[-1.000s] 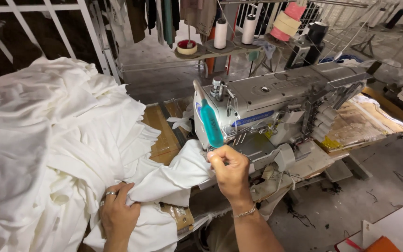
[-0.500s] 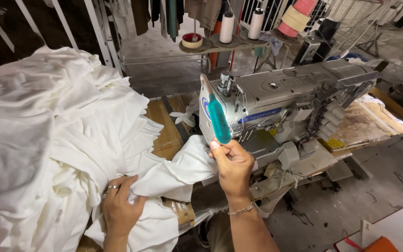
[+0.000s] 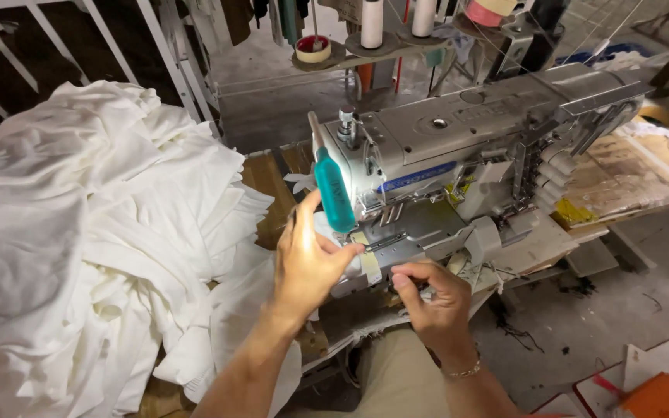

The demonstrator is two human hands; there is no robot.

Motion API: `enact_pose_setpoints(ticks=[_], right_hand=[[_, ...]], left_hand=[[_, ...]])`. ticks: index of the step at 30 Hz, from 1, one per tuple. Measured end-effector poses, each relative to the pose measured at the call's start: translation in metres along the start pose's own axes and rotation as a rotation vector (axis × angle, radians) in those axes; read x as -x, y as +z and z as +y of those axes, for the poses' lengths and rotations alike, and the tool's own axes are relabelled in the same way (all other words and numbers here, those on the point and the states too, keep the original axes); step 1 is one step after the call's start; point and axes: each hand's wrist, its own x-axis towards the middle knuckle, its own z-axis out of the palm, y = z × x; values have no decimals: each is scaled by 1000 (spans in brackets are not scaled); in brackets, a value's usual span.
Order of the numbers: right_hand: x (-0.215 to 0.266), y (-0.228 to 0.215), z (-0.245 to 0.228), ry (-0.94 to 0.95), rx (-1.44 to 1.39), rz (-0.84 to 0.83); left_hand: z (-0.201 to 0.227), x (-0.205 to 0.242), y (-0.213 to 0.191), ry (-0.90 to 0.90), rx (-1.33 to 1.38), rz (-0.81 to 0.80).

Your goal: The recorder is threading and preparing an industrial sewing machine for use.

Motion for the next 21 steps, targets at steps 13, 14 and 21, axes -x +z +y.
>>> enact_pose_setpoints(ticks=[13,14,21], right_hand=[[-28,-47,25,-141,-63,-154],[-29,-43,24,-152,-78,-167],[-42,-16,25,-296,-112,-268]], left_hand=[[17,27,6,416,-163,113],[10,31,8,450,-105,88],[35,26,10,501,165,-231]])
